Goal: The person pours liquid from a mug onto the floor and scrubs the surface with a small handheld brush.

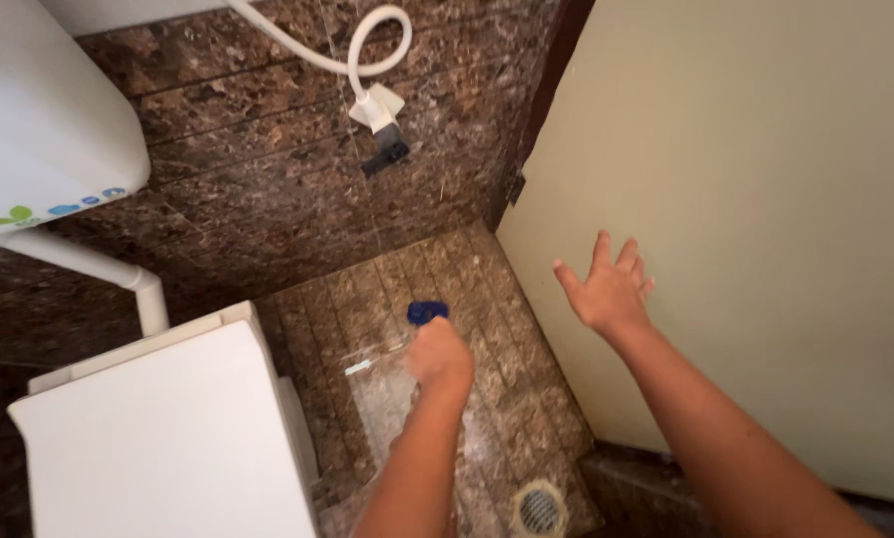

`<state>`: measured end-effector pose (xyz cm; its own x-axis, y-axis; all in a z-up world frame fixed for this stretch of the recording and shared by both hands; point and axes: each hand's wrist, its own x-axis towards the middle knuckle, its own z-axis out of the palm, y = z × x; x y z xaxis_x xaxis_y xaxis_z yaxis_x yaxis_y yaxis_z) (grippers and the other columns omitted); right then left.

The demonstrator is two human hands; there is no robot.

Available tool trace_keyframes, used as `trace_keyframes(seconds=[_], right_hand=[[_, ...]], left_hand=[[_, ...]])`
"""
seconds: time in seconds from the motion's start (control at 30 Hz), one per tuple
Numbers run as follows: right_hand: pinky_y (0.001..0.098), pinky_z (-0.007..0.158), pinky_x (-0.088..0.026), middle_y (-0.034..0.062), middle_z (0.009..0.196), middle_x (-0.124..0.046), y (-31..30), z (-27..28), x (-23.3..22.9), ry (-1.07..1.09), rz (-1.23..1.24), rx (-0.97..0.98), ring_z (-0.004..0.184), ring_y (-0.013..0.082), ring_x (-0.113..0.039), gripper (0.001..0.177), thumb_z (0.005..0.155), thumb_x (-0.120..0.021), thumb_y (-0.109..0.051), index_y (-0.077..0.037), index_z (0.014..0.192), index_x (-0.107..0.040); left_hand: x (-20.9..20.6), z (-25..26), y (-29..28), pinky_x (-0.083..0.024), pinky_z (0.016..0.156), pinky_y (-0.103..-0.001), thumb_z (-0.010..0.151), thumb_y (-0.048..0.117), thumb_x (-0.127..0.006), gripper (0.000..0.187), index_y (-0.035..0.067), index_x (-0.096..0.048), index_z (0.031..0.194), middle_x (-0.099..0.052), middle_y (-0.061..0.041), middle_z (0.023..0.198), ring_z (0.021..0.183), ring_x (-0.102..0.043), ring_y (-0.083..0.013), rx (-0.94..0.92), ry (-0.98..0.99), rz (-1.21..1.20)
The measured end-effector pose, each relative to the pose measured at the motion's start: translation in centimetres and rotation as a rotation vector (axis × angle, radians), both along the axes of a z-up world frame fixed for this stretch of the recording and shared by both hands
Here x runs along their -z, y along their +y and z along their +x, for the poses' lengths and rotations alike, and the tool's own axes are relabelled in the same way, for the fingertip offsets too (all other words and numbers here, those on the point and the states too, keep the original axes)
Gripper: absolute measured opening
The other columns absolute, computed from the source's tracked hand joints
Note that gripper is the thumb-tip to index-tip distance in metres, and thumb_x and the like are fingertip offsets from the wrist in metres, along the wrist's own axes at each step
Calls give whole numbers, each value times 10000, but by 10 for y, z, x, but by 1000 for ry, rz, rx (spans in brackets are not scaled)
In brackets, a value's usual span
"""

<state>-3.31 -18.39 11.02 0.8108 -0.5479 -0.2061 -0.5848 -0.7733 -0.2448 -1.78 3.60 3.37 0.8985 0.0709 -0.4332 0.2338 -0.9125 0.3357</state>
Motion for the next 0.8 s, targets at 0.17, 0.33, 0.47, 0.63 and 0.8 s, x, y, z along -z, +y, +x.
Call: trace_keyframes(seconds=[0.17, 0.33, 0.47, 0.63, 0.8], right_hand=[[672, 1208, -137, 318, 1641, -76, 10, -2, 4, 29, 3, -28, 1530, 483, -122, 993, 894, -498, -722, -143, 1634, -175], [670, 1200, -104, 322, 1635, -51, 16, -7, 1, 110, 54, -35, 1524, 479, -93, 978, 913, -486, -688, -119, 1625, -131], [659, 1211, -99, 327, 1643, -55, 17, -13, -4, 110, 58, -38, 1531, 479, -96, 974, 920, -486, -687, -114, 1622, -130], [636, 1221, -77, 327, 1643, -30, 16, -14, -10, 131, 89, -27, 1528, 484, -75, 971, 923, -478, -686, -117, 1624, -122], [631, 1229, -59, 311, 1652, -29, 17, -13, -13, 118, 83, -25, 1536, 475, -75, 961, 935, -460, -692, -116, 1624, -118]], left_hand=[[12, -6, -2, -607, 858, -456, 962, 142, -604, 174, 87, -747, 1044, -748, -177, 1072, 1024, -737, -347, 62, -20, 32], [24, -5, 6, -610, 844, -465, 970, 166, -567, 213, 70, -730, 1068, -745, -188, 1075, 1015, -739, -362, 99, -50, 102], [25, -7, 2, -612, 851, -461, 989, 156, -535, 237, 56, -737, 1064, -748, -206, 1081, 1015, -742, -372, 138, -67, 91], [21, -12, -2, -602, 872, -479, 992, 176, -528, 261, 65, -751, 1072, -742, -203, 1109, 1041, -731, -390, 87, -11, 98], [17, -16, -4, -586, 896, -507, 1031, 224, -499, 292, 76, -736, 1116, -736, -199, 1132, 1071, -713, -403, 95, 55, 96]])
